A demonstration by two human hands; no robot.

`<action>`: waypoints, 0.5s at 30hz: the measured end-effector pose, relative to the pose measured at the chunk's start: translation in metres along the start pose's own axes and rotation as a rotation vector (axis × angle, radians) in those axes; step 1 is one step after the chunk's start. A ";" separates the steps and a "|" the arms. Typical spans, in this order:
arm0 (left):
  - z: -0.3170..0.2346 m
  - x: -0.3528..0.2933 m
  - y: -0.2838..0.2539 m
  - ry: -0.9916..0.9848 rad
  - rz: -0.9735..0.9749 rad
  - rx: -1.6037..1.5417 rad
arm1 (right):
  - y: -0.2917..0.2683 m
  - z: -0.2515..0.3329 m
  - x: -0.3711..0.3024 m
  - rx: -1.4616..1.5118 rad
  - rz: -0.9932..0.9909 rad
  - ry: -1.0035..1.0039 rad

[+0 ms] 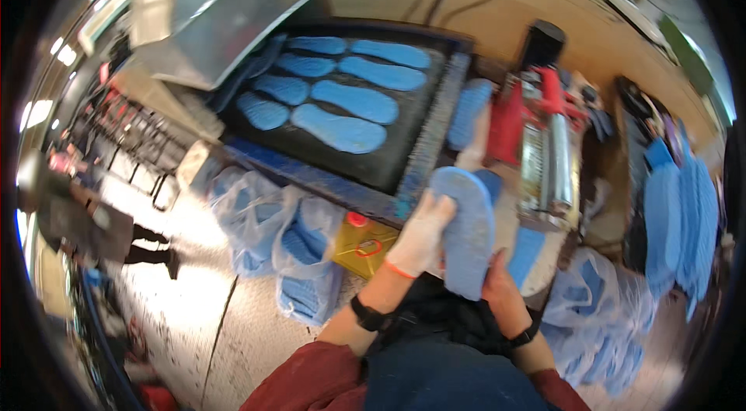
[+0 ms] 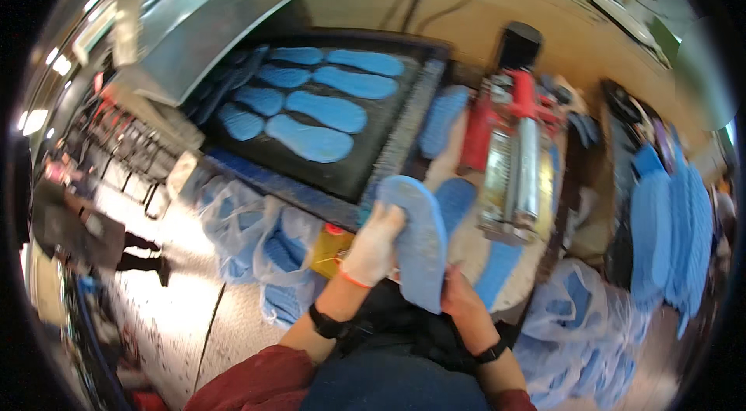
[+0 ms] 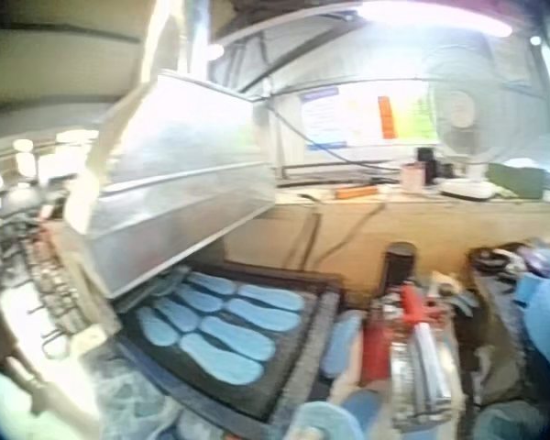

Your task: The person picks up blue insoles from a conveyor belt, feeds them through a roller machine, and places them onto a stack before putting the stack into a plastic bag.

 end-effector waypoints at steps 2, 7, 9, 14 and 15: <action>-0.007 -0.006 0.008 0.046 0.123 -0.080 | 0.021 0.000 -0.006 0.031 0.001 -0.083; -0.004 -0.011 0.001 0.101 0.098 0.032 | 0.014 -0.001 -0.001 -0.324 -0.174 -0.140; -0.005 -0.011 0.006 0.053 0.096 0.135 | 0.014 0.002 -0.007 -0.312 -0.116 -0.140; -0.011 -0.010 0.008 0.119 0.000 0.336 | 0.026 0.008 -0.002 -0.419 -0.189 -0.208; -0.010 -0.011 0.009 0.122 0.011 0.321 | 0.021 0.010 -0.001 -0.507 -0.213 -0.217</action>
Point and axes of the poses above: each hand's wrist, its own x-axis towards the middle knuckle, its own y-axis out of the palm, z = x × y, the point moved 3 cm from there along x, towards the middle knuckle, and after that the axes turned 13 degrees about x, right-handed, at the moved point
